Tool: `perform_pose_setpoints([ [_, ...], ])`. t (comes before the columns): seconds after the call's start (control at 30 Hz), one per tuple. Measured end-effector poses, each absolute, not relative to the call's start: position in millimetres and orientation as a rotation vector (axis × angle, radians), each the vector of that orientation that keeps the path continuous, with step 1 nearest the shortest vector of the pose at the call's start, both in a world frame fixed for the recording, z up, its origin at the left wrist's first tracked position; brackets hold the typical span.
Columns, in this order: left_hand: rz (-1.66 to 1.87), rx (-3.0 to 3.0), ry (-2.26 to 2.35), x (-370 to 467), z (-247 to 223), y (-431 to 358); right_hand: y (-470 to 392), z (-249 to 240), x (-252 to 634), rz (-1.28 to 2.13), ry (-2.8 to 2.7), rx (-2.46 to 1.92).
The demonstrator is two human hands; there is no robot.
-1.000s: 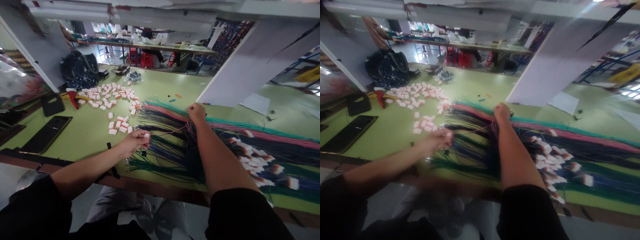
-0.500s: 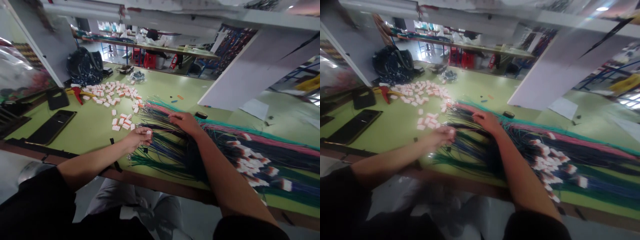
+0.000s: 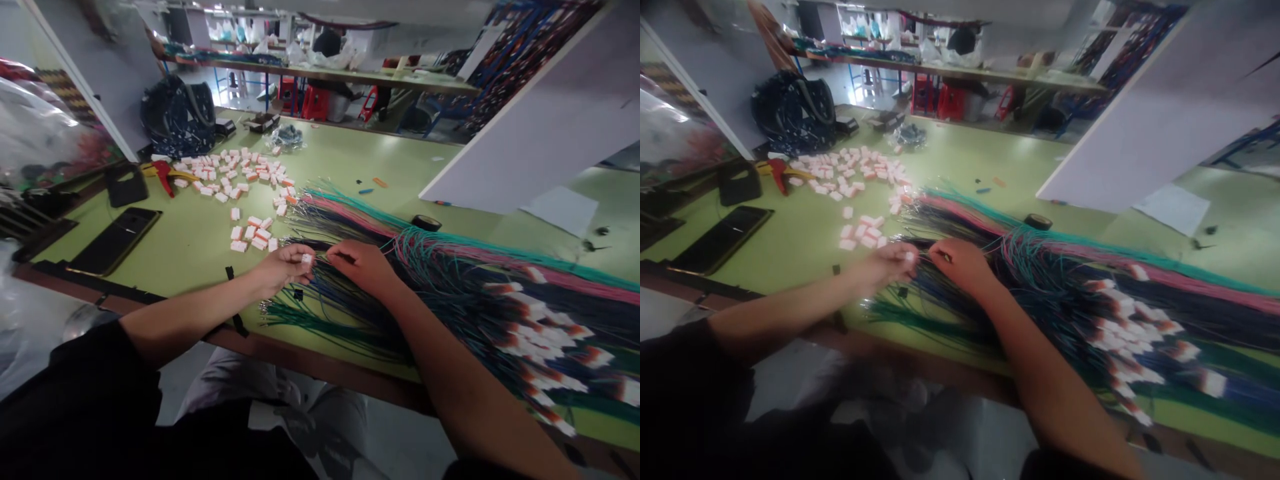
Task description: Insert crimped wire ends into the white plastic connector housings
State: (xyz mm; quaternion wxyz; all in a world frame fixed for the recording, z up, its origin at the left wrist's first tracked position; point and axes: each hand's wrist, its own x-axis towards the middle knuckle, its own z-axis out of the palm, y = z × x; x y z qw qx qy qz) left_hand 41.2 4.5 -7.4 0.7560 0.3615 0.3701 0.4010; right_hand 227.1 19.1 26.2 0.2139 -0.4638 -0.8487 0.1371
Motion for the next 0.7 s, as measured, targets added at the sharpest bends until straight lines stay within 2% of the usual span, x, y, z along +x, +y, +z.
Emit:
perform_pose_setpoints([
  [0.3, 0.871, 0.801, 0.787, 41, -11, 6, 13, 23, 222, 0.013, -2.471, -1.325],
  [0.7, 0.853, 0.821, 0.796, 41, -12, 7, 9, 20, 214, -0.035, -2.396, -1.397],
])
